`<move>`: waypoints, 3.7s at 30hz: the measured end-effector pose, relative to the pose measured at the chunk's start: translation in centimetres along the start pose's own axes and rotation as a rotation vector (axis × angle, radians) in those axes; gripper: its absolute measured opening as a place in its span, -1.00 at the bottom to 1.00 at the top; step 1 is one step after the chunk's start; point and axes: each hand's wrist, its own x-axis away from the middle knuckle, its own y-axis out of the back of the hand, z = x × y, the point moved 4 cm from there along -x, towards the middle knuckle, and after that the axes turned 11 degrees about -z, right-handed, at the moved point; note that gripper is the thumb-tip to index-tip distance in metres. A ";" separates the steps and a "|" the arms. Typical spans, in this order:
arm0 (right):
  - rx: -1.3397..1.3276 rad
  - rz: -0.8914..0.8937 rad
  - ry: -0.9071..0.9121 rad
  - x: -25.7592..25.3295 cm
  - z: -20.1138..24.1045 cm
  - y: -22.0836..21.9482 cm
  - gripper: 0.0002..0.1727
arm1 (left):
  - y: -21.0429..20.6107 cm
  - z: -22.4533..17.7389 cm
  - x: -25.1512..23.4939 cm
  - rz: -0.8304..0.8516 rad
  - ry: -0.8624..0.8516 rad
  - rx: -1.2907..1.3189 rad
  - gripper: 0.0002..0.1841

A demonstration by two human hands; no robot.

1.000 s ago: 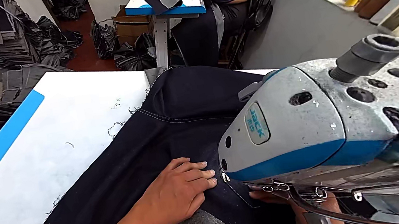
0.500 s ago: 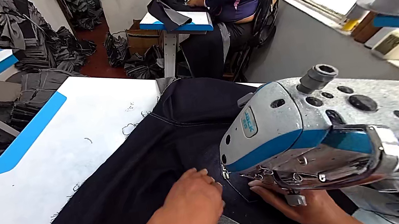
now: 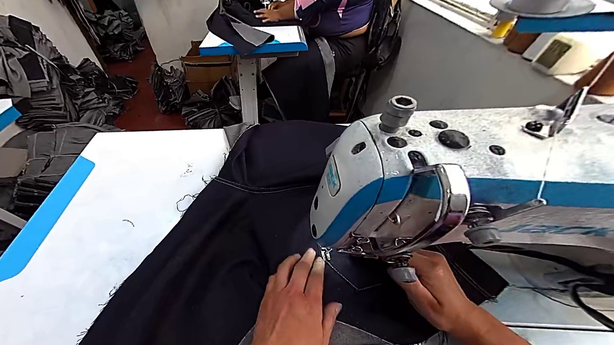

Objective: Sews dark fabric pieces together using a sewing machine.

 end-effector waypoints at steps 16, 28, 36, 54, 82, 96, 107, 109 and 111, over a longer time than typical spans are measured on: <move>-0.187 -0.027 -0.142 0.6 -2.1 -0.2 -0.29 | -1.2 -0.3 0.1 0.084 -0.052 -0.184 -0.32; -0.049 0.307 0.184 1.6 -2.4 -0.4 -0.66 | -1.1 1.7 1.5 -0.193 -0.056 -0.254 -0.21; 0.312 0.119 -0.152 5.3 9.3 -5.1 -0.56 | 2.3 10.4 -5.9 -0.143 -0.803 -0.065 -0.52; 0.292 0.154 -0.056 5.8 8.4 -3.8 -0.55 | 1.8 6.2 -1.1 0.152 -0.646 0.246 -0.63; 0.288 0.159 -0.067 4.0 5.0 -3.9 -0.56 | 1.4 6.0 -3.2 0.106 -0.557 0.158 -0.63; 0.306 0.187 -0.084 3.0 3.6 -4.1 -0.60 | 1.6 6.6 -4.4 -0.026 -0.565 0.257 -0.72; 0.309 0.153 -0.086 2.6 3.1 -4.0 -0.61 | 1.6 6.5 -4.9 0.007 -0.524 0.202 -0.71; 0.291 0.155 -0.091 2.6 3.0 -3.9 -0.60 | 1.5 6.4 -4.8 0.004 -0.525 0.190 -0.70; 0.268 0.139 -0.095 2.5 2.8 -3.8 -0.61 | 1.6 6.4 -4.8 0.001 -0.524 0.184 -0.71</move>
